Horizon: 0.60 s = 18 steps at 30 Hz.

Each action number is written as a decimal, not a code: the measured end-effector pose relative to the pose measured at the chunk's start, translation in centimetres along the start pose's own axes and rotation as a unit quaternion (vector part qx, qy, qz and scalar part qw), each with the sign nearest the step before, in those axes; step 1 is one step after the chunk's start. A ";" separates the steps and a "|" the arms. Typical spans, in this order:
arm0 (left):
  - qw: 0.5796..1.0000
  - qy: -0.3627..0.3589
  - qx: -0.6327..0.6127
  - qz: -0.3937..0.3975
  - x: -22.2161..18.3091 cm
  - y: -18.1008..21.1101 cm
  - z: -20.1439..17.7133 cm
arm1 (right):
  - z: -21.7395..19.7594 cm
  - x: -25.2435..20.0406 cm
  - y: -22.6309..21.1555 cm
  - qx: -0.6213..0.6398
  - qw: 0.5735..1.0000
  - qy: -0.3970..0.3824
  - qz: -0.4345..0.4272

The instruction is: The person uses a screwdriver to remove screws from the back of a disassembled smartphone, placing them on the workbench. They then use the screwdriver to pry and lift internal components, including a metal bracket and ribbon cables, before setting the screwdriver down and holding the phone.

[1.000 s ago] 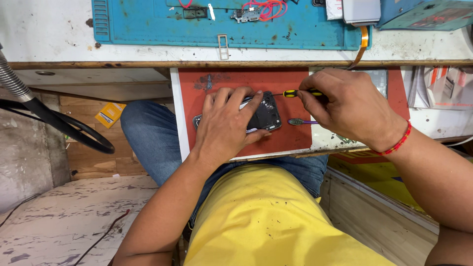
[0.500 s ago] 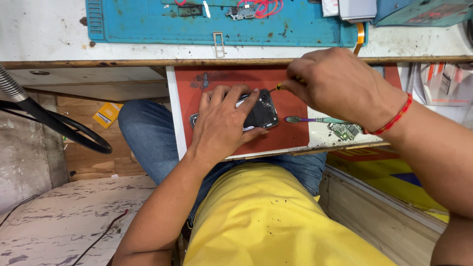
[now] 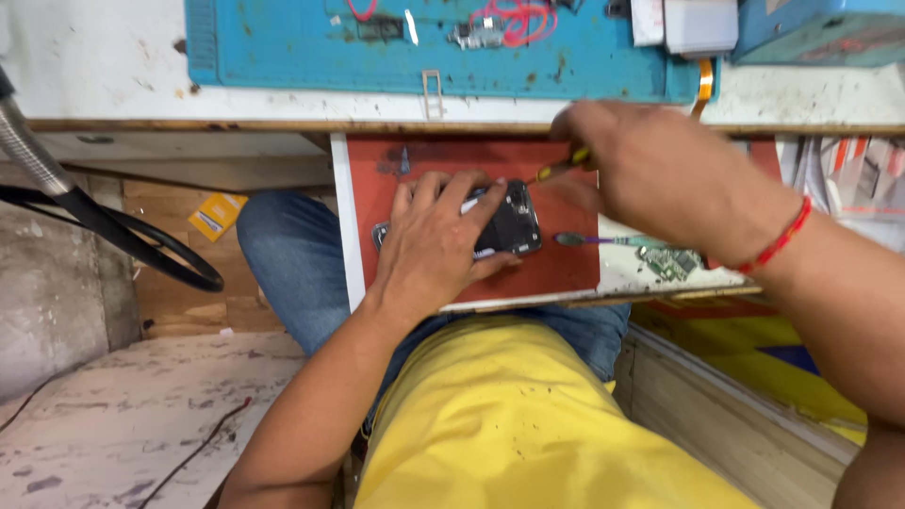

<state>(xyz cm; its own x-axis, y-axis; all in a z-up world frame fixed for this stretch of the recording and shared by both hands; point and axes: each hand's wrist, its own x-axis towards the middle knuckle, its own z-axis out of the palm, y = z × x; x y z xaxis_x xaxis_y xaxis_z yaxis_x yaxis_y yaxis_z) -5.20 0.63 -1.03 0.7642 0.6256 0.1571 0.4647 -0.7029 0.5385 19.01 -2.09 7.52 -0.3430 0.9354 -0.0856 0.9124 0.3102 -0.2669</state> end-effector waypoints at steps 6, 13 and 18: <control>1.000 -0.002 0.004 -0.002 0.1 0.1 0.1 | -0.2 -0.1 -0.2 -0.049 0.997 -0.039 0.047; 1.000 -0.003 0.015 0.001 0.0 0.3 0.1 | -0.9 0.0 -0.7 0.032 0.999 -0.008 -0.023; 1.000 0.013 0.018 0.004 0.0 0.2 0.1 | -0.5 -0.5 -0.4 0.044 0.995 0.011 -0.094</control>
<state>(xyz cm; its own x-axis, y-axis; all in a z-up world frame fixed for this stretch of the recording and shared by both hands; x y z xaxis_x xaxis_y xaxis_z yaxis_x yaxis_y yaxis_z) -5.06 0.42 -1.01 0.7563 0.6283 0.1823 0.4751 -0.7191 0.5071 18.95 -2.56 8.16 -0.4998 0.8661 -0.0050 0.8091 0.4649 -0.3594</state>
